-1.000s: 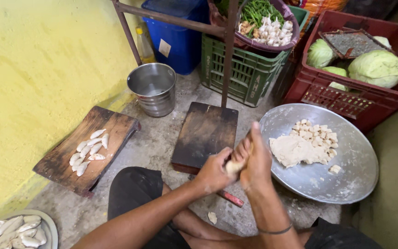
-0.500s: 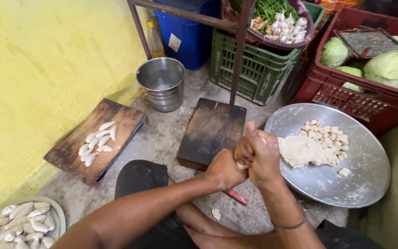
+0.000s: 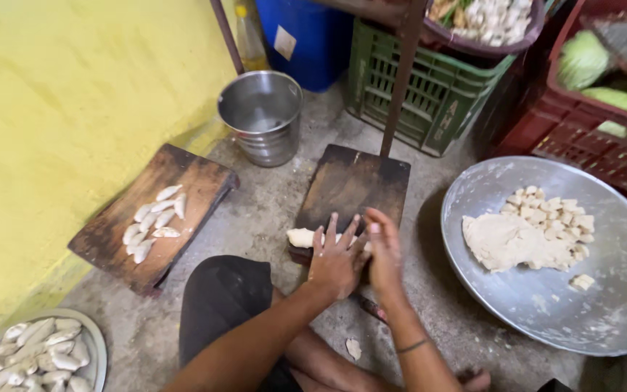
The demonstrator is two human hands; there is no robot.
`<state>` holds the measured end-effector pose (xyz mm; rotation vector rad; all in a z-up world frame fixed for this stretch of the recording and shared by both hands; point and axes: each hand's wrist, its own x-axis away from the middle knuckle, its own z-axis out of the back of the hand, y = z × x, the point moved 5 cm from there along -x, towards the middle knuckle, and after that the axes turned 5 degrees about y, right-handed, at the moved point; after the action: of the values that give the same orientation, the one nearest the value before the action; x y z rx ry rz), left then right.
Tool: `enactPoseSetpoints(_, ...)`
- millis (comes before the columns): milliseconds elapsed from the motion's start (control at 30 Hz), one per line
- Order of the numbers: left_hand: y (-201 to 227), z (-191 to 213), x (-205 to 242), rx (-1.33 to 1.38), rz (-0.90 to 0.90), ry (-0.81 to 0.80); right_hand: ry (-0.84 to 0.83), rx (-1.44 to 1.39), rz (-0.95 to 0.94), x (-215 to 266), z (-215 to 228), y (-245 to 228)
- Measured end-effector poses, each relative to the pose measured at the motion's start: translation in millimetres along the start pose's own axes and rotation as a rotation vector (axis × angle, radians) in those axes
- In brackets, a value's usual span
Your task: The person rolls pieces of dough into long cylindrical shapes on a wooden board by hand and then uses a knife to cut the rolled dough into small, uniform pieces.
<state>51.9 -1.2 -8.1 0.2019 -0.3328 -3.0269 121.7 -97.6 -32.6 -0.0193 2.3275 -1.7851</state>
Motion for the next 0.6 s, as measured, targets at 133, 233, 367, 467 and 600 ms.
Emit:
enactPoseSetpoints(133, -16.4, -8.8, -47.2, -0.106, 0.02, -0.094, 0.024, 0.112, 0.021, -21.1, -26.7, 9.5)
enactPoseSetpoints(233, -22.0, -5.8, -79.7, -0.084, 0.078, -0.068, 0.039, 0.029, 0.004, -55.0, -25.7, 17.2)
enactPoseSetpoints(367, -32.4, -9.7, -128.4, -0.074, 0.13, -0.118, 0.016, 0.162, -0.037, -112.5, -30.4, 39.3)
enactPoseSetpoints(467, -55.5, -22.6, -175.6, -0.116, 0.162, -0.187, 0.052, 0.059, -0.036, -153.0, -32.1, 47.7)
enactPoseSetpoints(600, -61.8, -15.6, -199.4, -0.292, 0.064, 0.367, 0.025, 0.331, 0.052, -161.0, -48.3, 41.3)
